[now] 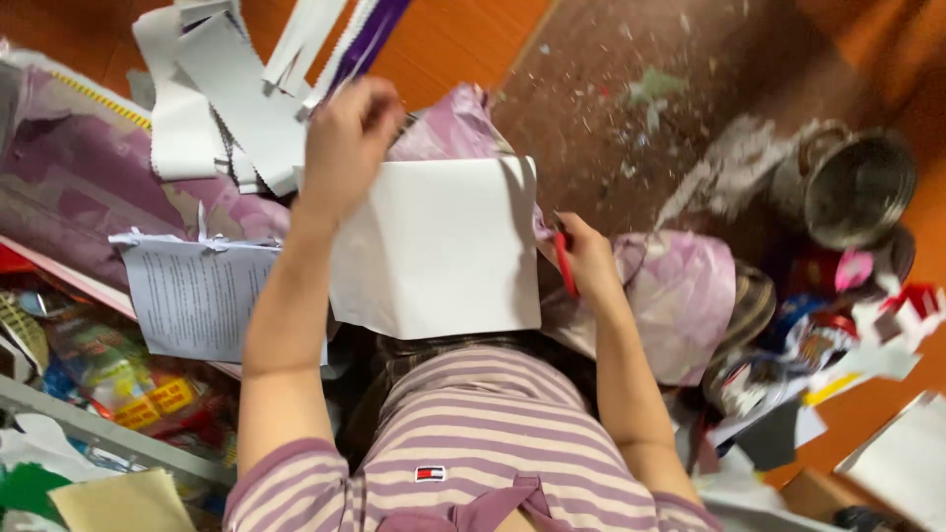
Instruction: Cutting strips of white paper with scissors and folding them for a craft project
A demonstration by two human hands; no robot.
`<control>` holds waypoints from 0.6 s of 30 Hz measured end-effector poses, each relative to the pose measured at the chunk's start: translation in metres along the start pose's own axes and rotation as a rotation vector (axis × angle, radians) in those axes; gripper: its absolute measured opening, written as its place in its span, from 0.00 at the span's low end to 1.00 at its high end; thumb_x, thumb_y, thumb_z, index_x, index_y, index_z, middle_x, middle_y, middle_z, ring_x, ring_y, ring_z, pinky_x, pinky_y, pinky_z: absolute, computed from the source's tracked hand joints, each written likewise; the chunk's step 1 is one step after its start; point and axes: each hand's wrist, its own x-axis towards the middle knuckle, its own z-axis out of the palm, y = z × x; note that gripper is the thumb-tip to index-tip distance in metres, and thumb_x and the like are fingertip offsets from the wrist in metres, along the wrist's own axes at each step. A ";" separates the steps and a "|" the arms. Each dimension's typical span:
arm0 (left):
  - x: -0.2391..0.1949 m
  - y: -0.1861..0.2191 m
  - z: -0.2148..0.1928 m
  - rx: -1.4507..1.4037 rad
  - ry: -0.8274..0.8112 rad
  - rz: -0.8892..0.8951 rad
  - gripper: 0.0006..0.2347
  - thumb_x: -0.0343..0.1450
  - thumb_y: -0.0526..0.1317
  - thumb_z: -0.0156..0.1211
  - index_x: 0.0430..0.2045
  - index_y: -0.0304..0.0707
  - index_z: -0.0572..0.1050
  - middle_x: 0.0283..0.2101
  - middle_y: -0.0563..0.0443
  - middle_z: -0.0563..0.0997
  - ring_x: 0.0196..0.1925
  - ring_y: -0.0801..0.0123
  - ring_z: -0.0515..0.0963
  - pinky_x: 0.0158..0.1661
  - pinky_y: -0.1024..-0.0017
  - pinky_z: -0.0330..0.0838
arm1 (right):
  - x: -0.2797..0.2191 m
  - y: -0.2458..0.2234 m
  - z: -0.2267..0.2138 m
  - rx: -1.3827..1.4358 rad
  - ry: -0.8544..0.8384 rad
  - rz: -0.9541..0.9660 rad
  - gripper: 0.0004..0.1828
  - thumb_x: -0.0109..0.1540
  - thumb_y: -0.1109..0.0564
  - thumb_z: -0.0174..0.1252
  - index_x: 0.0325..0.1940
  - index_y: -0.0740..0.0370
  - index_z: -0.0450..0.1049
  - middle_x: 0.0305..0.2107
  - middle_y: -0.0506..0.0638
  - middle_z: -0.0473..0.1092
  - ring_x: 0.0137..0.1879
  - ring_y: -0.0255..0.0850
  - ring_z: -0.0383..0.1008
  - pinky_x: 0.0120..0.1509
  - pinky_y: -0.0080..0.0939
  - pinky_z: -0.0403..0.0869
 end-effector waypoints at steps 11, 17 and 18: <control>-0.209 0.100 0.081 -1.165 -0.933 -0.725 0.11 0.75 0.37 0.57 0.47 0.31 0.79 0.40 0.43 0.86 0.40 0.70 0.86 0.46 0.75 0.79 | 0.021 0.012 0.050 0.834 0.036 -0.188 0.26 0.46 0.63 0.78 0.45 0.59 0.76 0.30 0.49 0.75 0.39 0.36 0.76 0.45 0.36 0.77; -0.219 0.110 0.104 -1.958 -0.801 -0.773 0.29 0.72 0.51 0.62 0.67 0.35 0.65 0.63 0.39 0.75 0.63 0.61 0.77 0.67 0.66 0.68 | 0.014 -0.031 0.013 1.080 0.111 -0.206 0.27 0.47 0.70 0.78 0.45 0.65 0.72 0.32 0.53 0.72 0.35 0.40 0.77 0.32 0.34 0.78; -0.217 0.105 0.106 -1.953 -0.801 -0.760 0.29 0.72 0.51 0.62 0.67 0.35 0.65 0.63 0.39 0.75 0.63 0.61 0.77 0.67 0.66 0.68 | 0.013 -0.041 0.001 1.081 0.114 -0.219 0.27 0.47 0.70 0.78 0.45 0.65 0.72 0.32 0.53 0.72 0.35 0.40 0.77 0.32 0.34 0.78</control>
